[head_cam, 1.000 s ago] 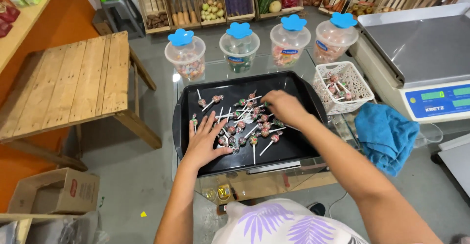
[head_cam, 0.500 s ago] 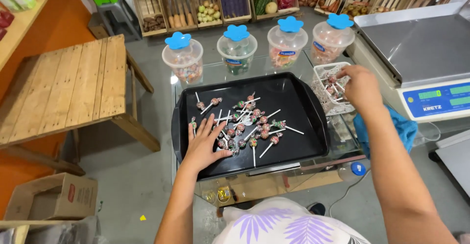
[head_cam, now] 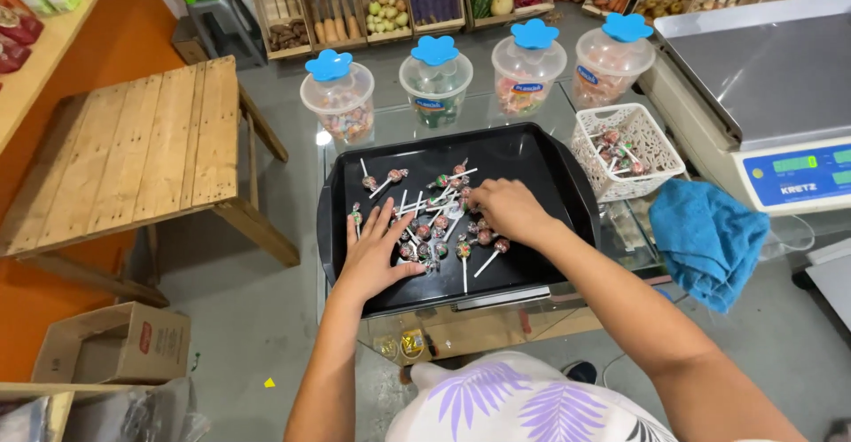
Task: The person transfers lollipops from a black tray into a white basket, then pours wrapped candies from a clear container onto the tray and transfers them into a smaller clear container. The person uses a blue cloth to wipe the containers during the process.
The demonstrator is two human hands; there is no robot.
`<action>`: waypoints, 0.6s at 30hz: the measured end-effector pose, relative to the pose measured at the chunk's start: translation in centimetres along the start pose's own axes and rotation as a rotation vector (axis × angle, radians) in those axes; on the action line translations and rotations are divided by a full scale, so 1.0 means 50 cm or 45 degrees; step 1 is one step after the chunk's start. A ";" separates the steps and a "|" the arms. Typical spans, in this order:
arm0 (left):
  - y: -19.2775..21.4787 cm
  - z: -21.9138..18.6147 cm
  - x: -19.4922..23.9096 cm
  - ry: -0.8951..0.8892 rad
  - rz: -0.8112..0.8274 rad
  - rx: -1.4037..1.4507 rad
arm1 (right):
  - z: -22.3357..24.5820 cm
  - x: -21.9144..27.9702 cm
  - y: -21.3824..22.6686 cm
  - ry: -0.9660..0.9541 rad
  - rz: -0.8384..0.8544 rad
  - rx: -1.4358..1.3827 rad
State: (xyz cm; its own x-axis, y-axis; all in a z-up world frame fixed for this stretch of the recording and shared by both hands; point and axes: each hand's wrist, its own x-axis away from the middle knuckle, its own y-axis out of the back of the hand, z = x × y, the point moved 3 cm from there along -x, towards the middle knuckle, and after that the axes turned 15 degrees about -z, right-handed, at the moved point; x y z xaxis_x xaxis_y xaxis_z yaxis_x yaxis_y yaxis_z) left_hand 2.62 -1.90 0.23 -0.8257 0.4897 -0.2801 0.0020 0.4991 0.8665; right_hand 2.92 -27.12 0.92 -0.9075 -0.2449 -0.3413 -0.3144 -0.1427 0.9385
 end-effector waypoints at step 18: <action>-0.003 0.006 -0.001 -0.019 -0.009 0.019 | -0.422 0.072 0.144 -0.879 -0.584 -0.268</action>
State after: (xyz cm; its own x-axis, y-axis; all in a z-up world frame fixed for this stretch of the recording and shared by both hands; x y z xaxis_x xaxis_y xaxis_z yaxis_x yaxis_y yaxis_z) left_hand 2.82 -1.81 -0.01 -0.8170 0.4968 -0.2928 0.0047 0.5134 0.8581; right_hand 3.28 -49.26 5.35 -0.6910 0.5097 -0.5126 -0.6957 -0.2766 0.6629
